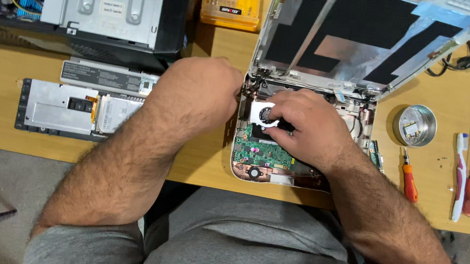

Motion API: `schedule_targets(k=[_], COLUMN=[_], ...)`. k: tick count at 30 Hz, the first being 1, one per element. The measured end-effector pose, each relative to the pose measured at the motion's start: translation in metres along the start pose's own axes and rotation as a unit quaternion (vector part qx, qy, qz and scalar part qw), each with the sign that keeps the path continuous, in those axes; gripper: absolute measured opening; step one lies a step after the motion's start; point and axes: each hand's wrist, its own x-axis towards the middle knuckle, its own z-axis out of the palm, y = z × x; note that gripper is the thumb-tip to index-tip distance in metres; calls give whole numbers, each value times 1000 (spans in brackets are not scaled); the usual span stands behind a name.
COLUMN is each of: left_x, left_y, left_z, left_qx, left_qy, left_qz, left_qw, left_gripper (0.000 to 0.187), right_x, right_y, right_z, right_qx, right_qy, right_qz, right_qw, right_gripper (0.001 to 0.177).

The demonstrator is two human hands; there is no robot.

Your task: The person uses a screwdriver to remove screws from the internal components of a disassembled laptop. They detach a small circuit board and a cooling fan, placing them on the table. The person then reattaches the fan and secures it with screws.

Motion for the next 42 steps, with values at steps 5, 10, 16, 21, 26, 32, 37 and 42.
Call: schedule_targets(k=[5, 10, 16, 21, 26, 32, 37, 42], left_x=[7, 4, 13, 24, 24, 21, 19, 20], left_y=[-1, -7, -9, -10, -10, -9, -10, -9], left_z=[3, 3, 11, 23, 24, 24, 20, 21], left_qx=[-20, -112, -91, 26, 17, 5, -12, -25], left_qy=[-1, 12, 19, -25, -19, -3, -22, -27], left_qz=[17, 19, 51, 21, 16, 26, 28, 24], left_qw=[1000, 993, 994, 999, 1000, 1000, 999, 999], left_gripper=[16, 9, 12, 13, 19, 16, 15, 20], right_x=[1, 1, 4, 8, 10, 10, 5, 6], right_y=[0, 2, 1, -4, -7, -4, 1, 5], right_z=[9, 14, 15, 9, 10, 12, 12, 14], right_qx=[-22, -42, -55, -56, -61, -61, -5, -5], right_qy=[23, 31, 46, 6, 20, 19, 44, 47], right_qz=[-4, -10, -33, -74, -66, -68, -59, -52], right_qw=[999, 999, 997, 996, 996, 996, 997, 998], right_gripper=[21, 19, 15, 18, 20, 18, 20, 9])
